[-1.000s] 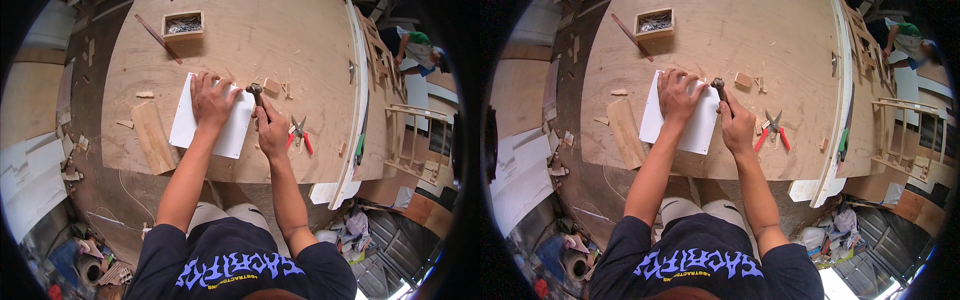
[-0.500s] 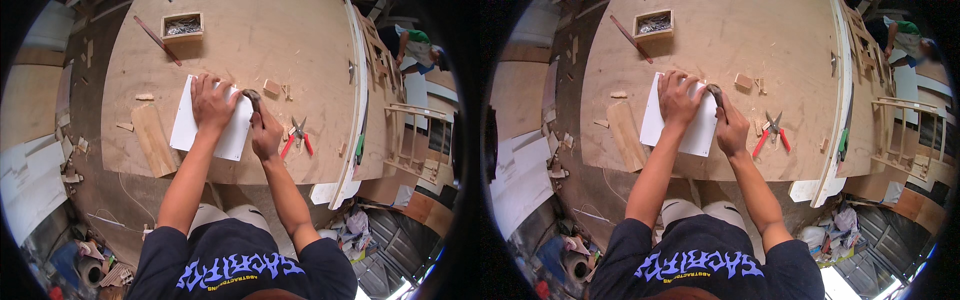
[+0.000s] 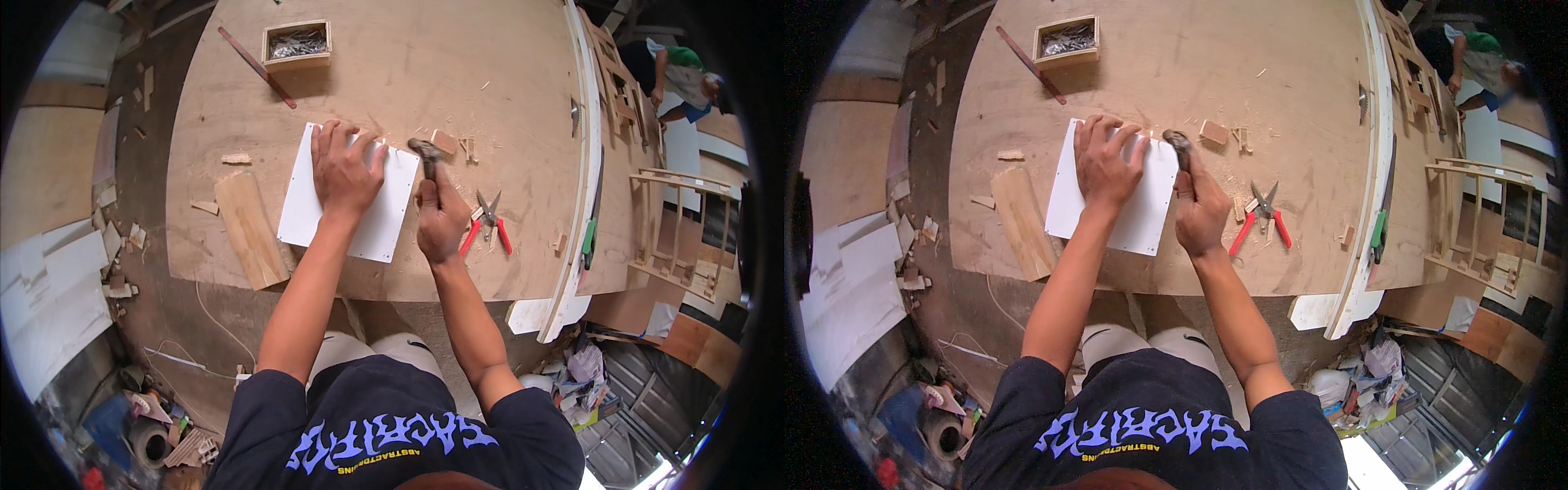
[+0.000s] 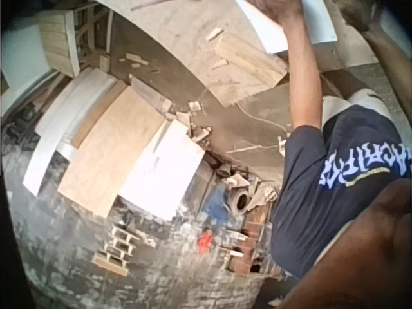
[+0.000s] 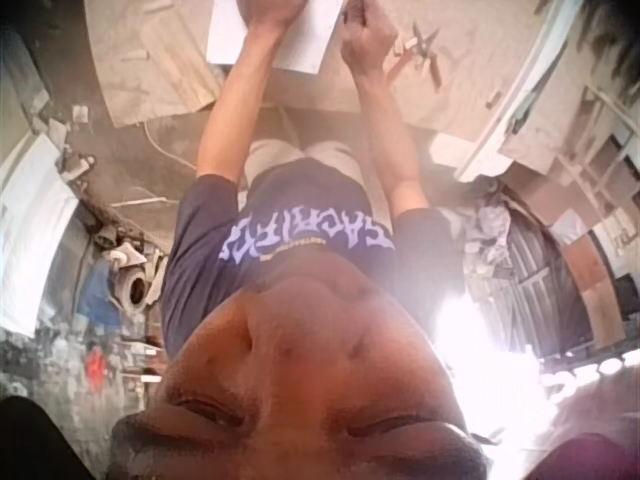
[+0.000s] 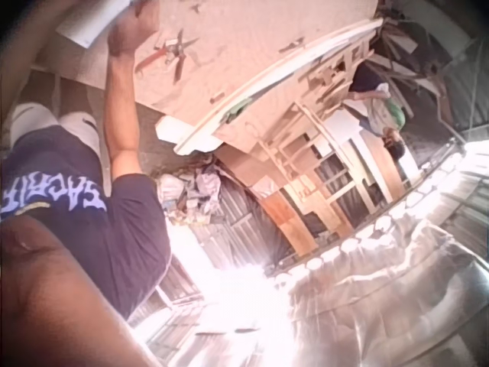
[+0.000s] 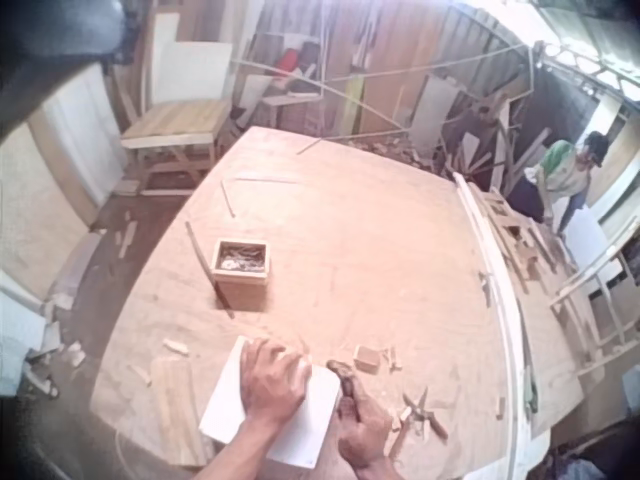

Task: The person constructs a small wooden box by hammering nails into the white top piece and sanding the edges of the box with a block.

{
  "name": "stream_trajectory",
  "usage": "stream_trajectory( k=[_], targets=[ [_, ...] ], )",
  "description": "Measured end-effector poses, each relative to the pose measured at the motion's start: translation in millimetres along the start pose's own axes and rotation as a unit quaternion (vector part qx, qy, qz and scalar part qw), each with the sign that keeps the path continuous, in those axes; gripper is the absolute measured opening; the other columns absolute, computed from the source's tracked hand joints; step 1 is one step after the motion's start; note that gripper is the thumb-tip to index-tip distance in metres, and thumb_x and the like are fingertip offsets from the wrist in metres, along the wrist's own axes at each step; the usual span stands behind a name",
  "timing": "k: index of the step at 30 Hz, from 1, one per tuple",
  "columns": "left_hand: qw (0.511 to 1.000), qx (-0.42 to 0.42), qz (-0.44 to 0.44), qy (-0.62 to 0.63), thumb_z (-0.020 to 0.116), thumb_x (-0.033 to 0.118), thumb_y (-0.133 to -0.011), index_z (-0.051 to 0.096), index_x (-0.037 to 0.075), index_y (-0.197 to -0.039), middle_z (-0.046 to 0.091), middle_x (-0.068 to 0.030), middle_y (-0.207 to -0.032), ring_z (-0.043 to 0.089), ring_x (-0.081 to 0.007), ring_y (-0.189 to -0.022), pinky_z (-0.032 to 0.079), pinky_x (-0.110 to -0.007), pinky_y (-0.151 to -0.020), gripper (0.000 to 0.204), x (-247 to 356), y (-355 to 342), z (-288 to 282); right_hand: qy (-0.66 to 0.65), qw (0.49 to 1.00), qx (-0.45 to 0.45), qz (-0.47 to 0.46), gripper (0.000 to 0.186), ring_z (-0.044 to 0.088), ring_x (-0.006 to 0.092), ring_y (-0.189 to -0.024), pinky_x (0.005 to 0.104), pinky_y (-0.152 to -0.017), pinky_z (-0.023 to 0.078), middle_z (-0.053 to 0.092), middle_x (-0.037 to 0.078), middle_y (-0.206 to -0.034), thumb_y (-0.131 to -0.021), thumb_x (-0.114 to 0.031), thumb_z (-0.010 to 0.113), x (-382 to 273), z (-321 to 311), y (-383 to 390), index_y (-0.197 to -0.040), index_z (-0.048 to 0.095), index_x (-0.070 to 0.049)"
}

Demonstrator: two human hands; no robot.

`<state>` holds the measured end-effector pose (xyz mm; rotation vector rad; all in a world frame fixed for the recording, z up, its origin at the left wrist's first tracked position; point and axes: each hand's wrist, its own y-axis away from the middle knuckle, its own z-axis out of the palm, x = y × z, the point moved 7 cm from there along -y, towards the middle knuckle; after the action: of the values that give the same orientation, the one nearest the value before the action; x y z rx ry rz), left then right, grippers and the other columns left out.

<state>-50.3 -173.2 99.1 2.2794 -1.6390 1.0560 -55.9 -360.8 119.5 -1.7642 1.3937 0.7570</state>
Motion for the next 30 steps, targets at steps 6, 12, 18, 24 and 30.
stream_trajectory(
  k=[6,12,18,24,30],
  targets=[
    [1.000,-0.002,-0.002,-0.006,0.076,0.025,-0.092,0.084,0.016,-0.114,0.069,-0.0069,-0.128,0.053,-0.0300,-0.139,0.029,-0.050,-0.129,0.025,-3.9,4.8,2.2,0.022,0.999,-0.014,-0.039,0.042,0.064,0.0182,-0.068,0.0329,-0.066,0.053,0.069,0.011,-0.080,-0.107,-0.012,0.063,-8.2,-10.5,-6.9,-0.149,0.063,-0.005],
    [1.000,-0.002,-0.001,-0.005,0.076,0.023,-0.092,0.084,0.016,-0.115,0.070,-0.0079,-0.129,0.053,-0.0307,-0.139,0.029,-0.051,-0.129,0.026,-2.7,7.0,-0.5,0.114,0.989,-0.095,-0.016,0.047,0.073,0.0334,-0.076,0.0390,-0.072,0.057,0.075,0.022,-0.095,-0.103,-0.006,0.066,-6.9,3.2,-13.7,-0.150,0.062,-0.006],
    [1.000,0.006,0.004,0.000,0.075,0.020,-0.091,0.084,0.014,-0.116,0.070,-0.0088,-0.129,0.053,-0.0314,-0.139,0.030,-0.052,-0.128,0.027,1.6,4.0,0.2,0.090,0.990,-0.094,-0.052,0.052,0.074,0.0334,-0.081,0.0405,-0.073,0.057,0.075,0.023,-0.099,-0.099,-0.003,0.067,-5.3,6.5,-16.6,-0.150,0.064,-0.012],
    [1.000,0.021,0.020,0.001,0.063,0.004,-0.088,0.079,0.008,-0.121,0.069,-0.0122,-0.136,0.053,-0.0354,-0.141,0.029,-0.055,-0.129,0.037,-1.9,6.3,4.0,0.089,0.986,-0.074,-0.118,0.049,0.071,0.0323,-0.073,0.0397,-0.070,0.056,0.072,0.023,-0.089,-0.101,-0.004,0.066,-4.6,6.0,-15.0,-0.150,0.063,-0.008],
    [0.999,0.033,0.011,0.029,0.051,-0.004,-0.084,0.074,0.000,-0.124,0.068,-0.0168,-0.140,0.052,-0.0377,-0.145,0.028,-0.056,-0.130,0.047,-6.7,4.2,6.1,0.011,0.998,-0.047,-0.027,0.047,0.068,0.0365,-0.068,0.0428,-0.068,0.055,0.070,0.023,-0.083,-0.102,-0.011,0.068,-4.8,-9.9,-10.7,-0.149,0.064,-0.009]
  ],
)
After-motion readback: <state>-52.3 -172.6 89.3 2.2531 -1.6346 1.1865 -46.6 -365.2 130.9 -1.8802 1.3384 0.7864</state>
